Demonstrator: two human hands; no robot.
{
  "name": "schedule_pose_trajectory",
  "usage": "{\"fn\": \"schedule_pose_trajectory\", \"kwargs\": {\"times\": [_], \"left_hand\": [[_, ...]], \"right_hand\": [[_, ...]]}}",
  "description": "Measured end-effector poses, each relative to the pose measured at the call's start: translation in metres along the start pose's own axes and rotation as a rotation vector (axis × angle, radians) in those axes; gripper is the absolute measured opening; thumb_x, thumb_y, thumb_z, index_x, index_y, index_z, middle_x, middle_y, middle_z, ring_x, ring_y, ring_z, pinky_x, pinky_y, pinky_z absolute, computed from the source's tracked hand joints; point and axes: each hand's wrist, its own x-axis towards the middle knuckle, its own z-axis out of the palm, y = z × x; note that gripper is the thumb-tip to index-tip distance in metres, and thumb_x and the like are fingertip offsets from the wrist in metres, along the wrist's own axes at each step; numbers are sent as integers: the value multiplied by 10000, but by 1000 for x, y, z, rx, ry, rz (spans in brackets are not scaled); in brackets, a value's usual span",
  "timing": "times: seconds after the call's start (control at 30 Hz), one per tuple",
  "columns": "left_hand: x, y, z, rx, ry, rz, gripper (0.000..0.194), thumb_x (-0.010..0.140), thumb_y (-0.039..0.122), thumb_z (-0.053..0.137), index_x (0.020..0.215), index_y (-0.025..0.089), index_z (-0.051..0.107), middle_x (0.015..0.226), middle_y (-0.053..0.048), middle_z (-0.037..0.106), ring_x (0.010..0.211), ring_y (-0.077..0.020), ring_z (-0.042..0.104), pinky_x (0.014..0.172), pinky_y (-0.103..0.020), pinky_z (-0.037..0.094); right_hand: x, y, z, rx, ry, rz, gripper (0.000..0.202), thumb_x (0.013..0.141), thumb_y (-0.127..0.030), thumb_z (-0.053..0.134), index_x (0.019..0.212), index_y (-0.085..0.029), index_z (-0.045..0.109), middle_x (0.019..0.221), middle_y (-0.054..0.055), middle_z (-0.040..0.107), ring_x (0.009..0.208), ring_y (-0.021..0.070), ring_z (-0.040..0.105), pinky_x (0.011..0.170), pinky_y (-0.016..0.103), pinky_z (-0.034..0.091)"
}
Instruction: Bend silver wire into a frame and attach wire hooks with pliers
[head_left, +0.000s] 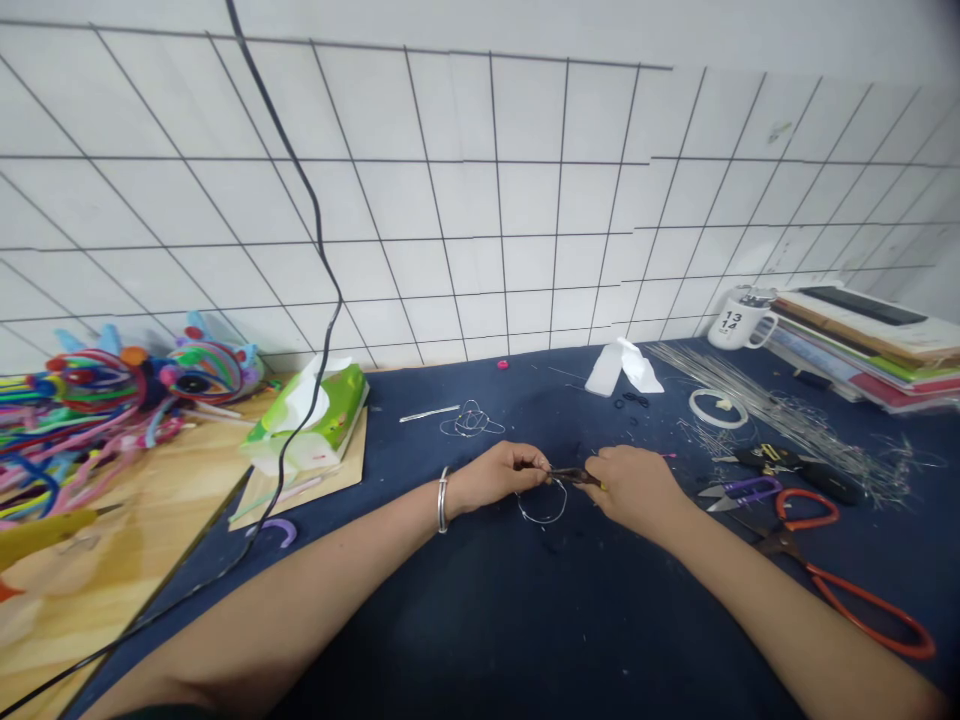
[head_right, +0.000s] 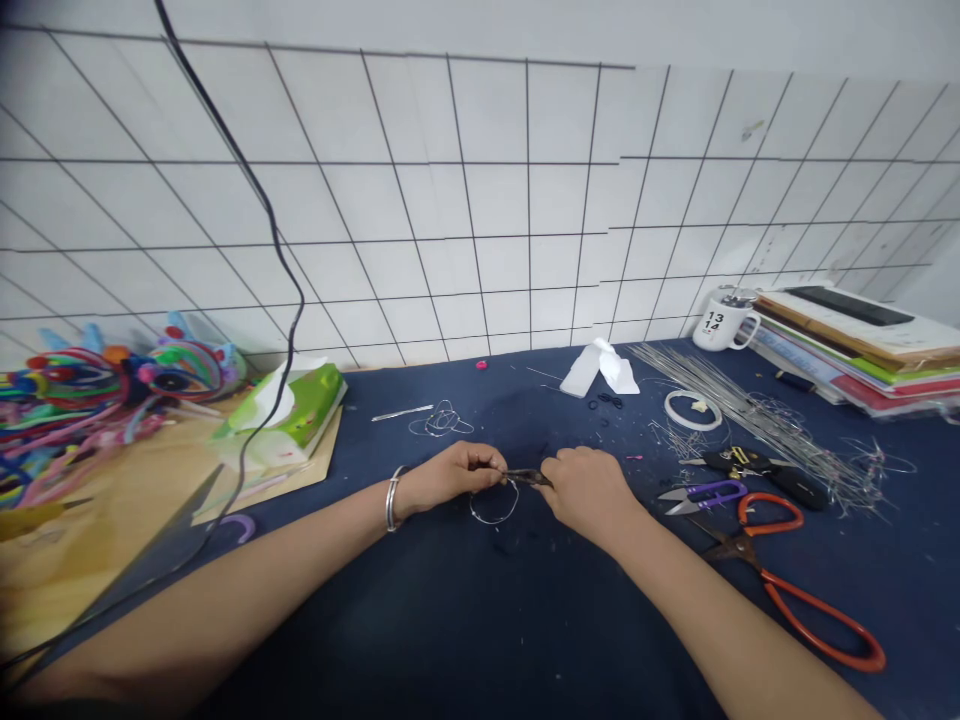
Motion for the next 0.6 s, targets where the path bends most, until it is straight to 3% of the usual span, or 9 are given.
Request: {"fn": "schedule_pose_trajectory", "kwargs": {"times": [0.37,0.6], "left_hand": [[-1,-1,-2,62,-19,10,163,749,261,517,781,121,596,640,18,479,551,-65,367,535,-187,308],[0,-3,-1,-27,-25,-5,175,751,272,521,811,127,599,617,24,463,529,-62,355,516,-189,296]], "right_hand": [[-1,-1,-3,13,-75,2,318,826,-453,374,769,-212,573,747,34,599,701,161,567,566,254,328],[0,0,-2,9,-64,10,328,828,-461,364,769,-216,573,744,26,598,700,162,571,563,255,326]]}}
